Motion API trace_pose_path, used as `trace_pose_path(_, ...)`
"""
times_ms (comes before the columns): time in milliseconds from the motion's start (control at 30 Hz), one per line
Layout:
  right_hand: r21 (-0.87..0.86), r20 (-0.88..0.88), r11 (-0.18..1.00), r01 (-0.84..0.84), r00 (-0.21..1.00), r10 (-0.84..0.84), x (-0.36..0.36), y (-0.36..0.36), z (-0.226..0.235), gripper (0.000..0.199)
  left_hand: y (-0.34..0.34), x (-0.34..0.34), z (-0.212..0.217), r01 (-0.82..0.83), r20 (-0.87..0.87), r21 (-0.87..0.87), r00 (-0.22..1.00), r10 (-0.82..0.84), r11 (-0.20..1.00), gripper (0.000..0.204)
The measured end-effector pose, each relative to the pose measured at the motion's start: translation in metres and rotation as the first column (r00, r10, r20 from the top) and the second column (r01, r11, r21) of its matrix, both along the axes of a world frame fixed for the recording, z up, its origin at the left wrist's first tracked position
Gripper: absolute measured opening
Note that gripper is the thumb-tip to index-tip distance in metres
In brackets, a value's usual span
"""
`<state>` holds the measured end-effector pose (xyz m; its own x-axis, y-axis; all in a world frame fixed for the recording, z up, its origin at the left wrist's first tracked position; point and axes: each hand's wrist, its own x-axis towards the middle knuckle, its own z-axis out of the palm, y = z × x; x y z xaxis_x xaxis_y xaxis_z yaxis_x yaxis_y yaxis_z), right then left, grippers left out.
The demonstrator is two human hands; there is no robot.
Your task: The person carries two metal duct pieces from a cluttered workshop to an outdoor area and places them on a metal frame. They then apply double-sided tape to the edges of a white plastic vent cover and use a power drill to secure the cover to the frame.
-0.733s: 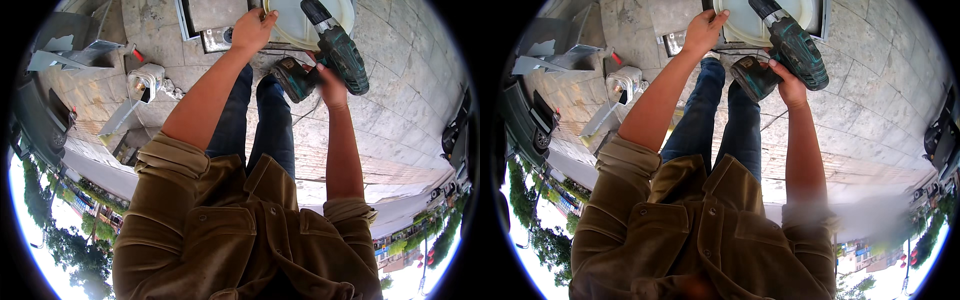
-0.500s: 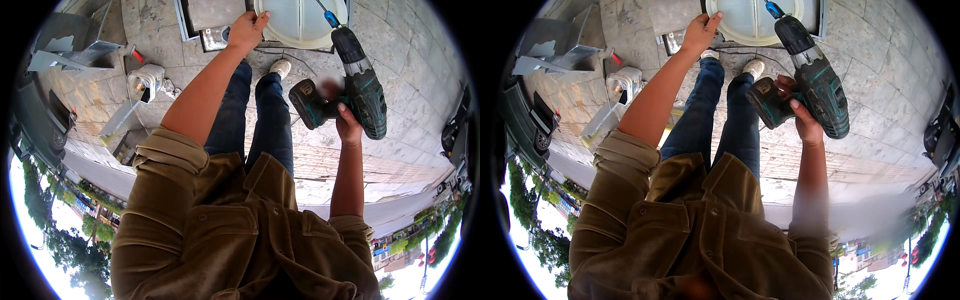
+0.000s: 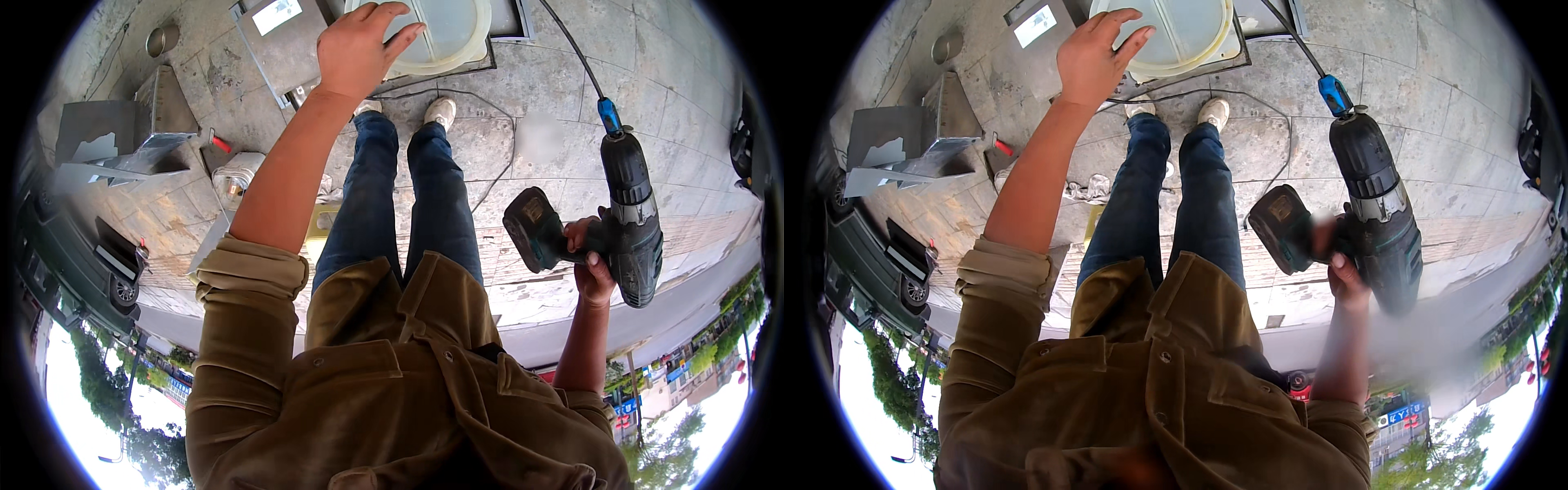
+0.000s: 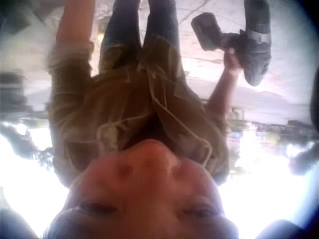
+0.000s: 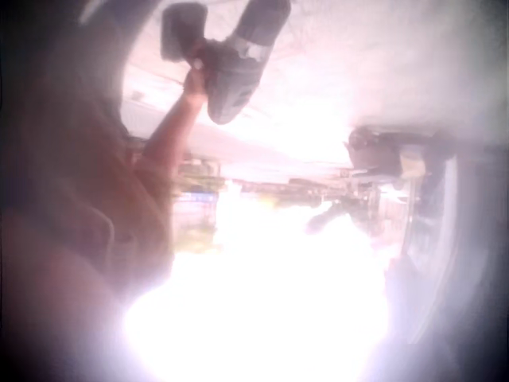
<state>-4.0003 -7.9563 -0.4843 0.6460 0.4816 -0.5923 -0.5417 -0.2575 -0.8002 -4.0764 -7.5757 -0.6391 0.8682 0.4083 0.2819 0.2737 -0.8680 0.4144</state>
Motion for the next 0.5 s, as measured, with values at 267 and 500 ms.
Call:
trace_pose_path(267,0.022,-0.088,0.993,0.117,0.989,-0.115,-0.028,-0.033,-0.016,0.078,-0.032,0.071,-0.007,0.289,-0.251,0.137,0.935,-0.248,0.948,0.057)
trace_pose_path(500,-0.18,0.002,0.966,0.185,0.982,-0.188,-0.076,-0.095,-0.041,0.043,-0.058,0.069,-0.018,0.207,-0.448,-0.004,0.874,-0.187,0.978,0.055)
